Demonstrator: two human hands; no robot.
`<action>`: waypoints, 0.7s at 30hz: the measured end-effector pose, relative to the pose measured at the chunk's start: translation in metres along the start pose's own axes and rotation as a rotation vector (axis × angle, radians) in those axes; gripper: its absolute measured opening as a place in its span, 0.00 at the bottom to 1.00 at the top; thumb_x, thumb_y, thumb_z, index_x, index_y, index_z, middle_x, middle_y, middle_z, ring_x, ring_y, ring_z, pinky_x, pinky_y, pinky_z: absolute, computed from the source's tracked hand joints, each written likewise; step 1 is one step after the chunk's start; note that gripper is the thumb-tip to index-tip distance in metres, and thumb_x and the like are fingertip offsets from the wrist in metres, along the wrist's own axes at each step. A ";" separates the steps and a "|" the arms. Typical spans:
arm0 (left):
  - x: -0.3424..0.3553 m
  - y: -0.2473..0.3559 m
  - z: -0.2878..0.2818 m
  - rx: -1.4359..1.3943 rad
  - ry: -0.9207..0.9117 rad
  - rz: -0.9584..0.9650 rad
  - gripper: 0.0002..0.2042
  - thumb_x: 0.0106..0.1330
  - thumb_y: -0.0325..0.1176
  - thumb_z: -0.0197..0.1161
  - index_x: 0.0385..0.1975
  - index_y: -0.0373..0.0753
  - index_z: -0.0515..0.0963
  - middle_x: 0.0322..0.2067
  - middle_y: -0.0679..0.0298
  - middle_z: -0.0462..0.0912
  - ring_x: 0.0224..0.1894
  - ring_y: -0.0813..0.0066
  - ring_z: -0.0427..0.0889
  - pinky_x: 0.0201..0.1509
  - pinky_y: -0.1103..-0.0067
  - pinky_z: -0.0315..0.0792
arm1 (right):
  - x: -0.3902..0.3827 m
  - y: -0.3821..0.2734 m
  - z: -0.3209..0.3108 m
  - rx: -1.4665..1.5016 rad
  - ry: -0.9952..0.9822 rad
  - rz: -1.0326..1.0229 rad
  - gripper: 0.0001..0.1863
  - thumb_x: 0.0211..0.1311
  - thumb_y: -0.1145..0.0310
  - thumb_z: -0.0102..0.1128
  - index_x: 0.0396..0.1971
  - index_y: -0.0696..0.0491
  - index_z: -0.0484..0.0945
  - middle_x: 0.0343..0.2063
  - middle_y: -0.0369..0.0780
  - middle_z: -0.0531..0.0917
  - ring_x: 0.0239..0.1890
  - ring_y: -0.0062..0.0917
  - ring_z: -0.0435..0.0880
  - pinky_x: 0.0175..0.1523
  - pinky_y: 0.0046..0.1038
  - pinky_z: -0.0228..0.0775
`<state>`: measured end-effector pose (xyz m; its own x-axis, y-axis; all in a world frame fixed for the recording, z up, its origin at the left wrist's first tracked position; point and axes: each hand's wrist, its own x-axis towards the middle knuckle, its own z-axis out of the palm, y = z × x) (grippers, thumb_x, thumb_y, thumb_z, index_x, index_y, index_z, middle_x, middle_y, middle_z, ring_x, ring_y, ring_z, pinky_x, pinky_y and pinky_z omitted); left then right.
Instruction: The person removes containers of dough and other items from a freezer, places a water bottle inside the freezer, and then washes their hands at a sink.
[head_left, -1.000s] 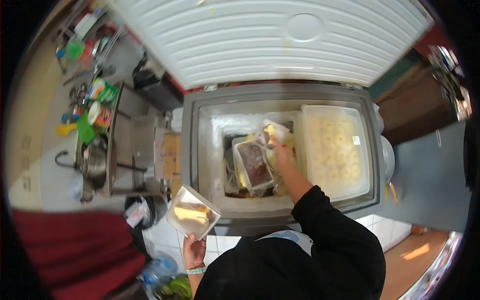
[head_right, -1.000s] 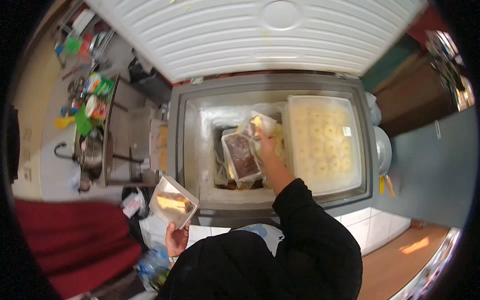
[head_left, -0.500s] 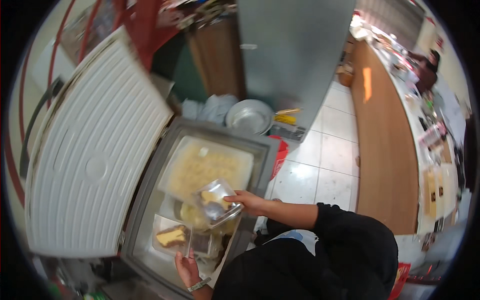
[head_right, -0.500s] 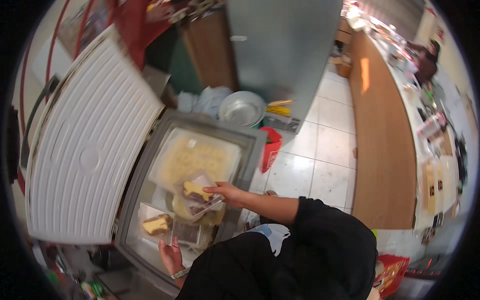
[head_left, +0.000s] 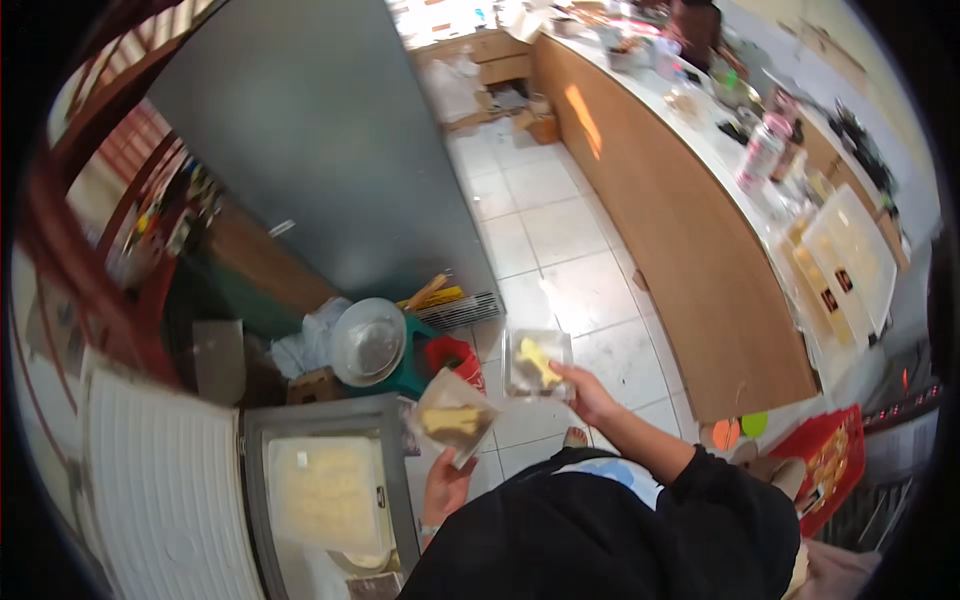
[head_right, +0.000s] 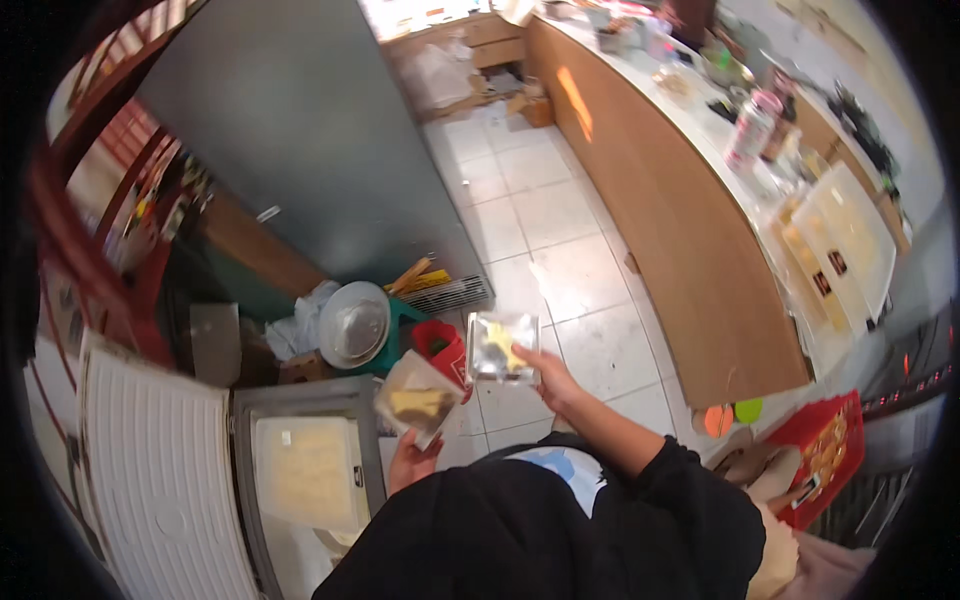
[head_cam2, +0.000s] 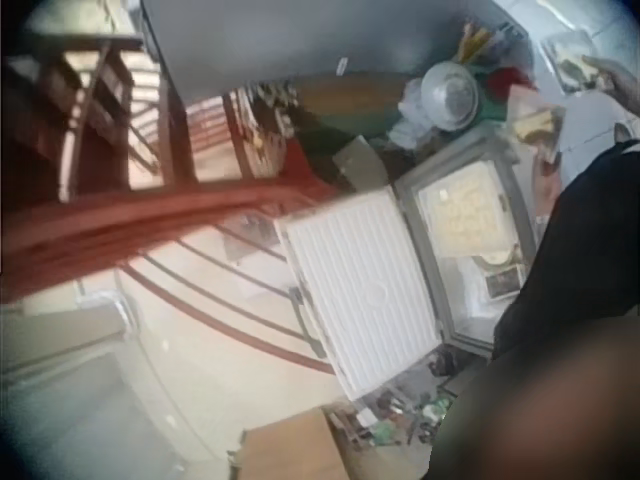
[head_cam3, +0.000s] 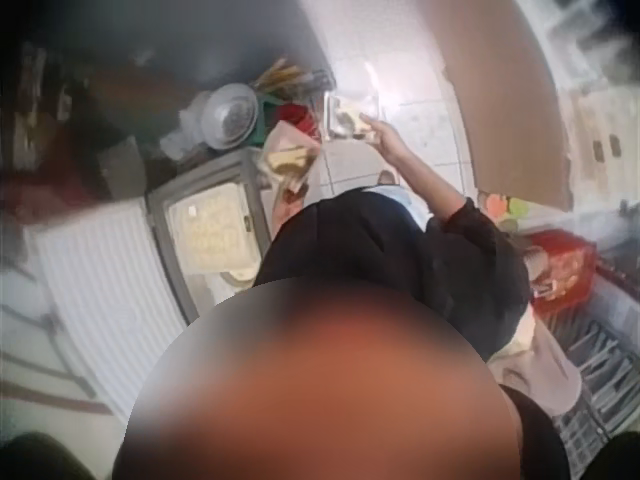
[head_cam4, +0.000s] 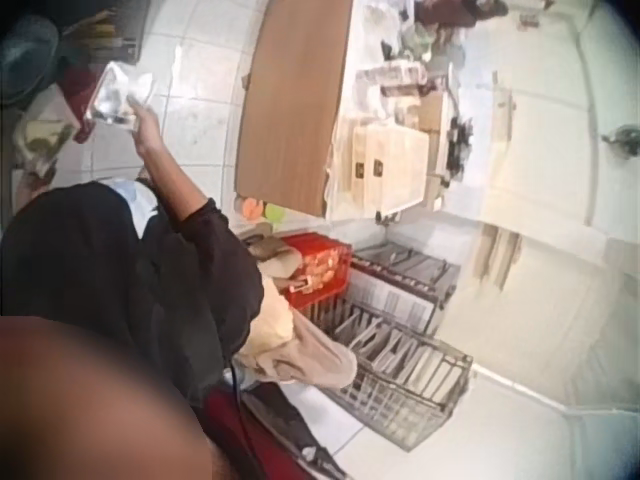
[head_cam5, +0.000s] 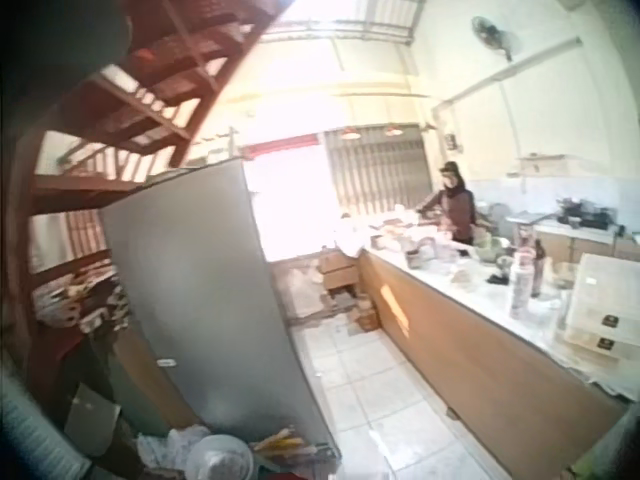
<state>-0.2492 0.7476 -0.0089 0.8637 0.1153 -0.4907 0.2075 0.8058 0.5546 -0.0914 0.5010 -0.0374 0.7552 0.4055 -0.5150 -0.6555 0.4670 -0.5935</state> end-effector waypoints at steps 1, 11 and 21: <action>0.022 -0.008 0.023 0.049 -0.032 -0.086 0.15 0.59 0.33 0.57 0.46 0.41 0.70 0.46 0.68 0.74 0.49 0.74 0.72 0.52 0.72 0.66 | -0.002 -0.023 -0.007 0.010 0.052 -0.022 0.31 0.49 0.57 0.64 0.48 0.60 0.66 0.42 0.42 0.76 0.44 0.26 0.76 0.47 0.32 0.70; 0.189 -0.082 0.190 0.208 -0.260 -0.315 0.15 0.57 0.33 0.60 0.44 0.39 0.71 0.41 0.66 0.77 0.45 0.72 0.75 0.50 0.72 0.70 | -0.023 -0.156 -0.154 0.237 0.438 -0.351 0.29 0.47 0.58 0.66 0.45 0.60 0.69 0.38 0.41 0.78 0.40 0.25 0.78 0.45 0.25 0.71; 0.351 -0.115 0.311 0.585 -0.249 -0.494 0.16 0.56 0.38 0.62 0.42 0.40 0.72 0.37 0.63 0.79 0.42 0.71 0.77 0.49 0.74 0.69 | 0.012 -0.266 -0.212 0.550 0.625 -0.521 0.25 0.49 0.61 0.66 0.44 0.56 0.70 0.37 0.38 0.78 0.39 0.23 0.78 0.45 0.25 0.69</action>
<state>0.1725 0.5150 -0.0358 0.6721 -0.3632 -0.6452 0.7396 0.2875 0.6086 0.0922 0.2147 -0.0165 0.7100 -0.3697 -0.5994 -0.0298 0.8346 -0.5501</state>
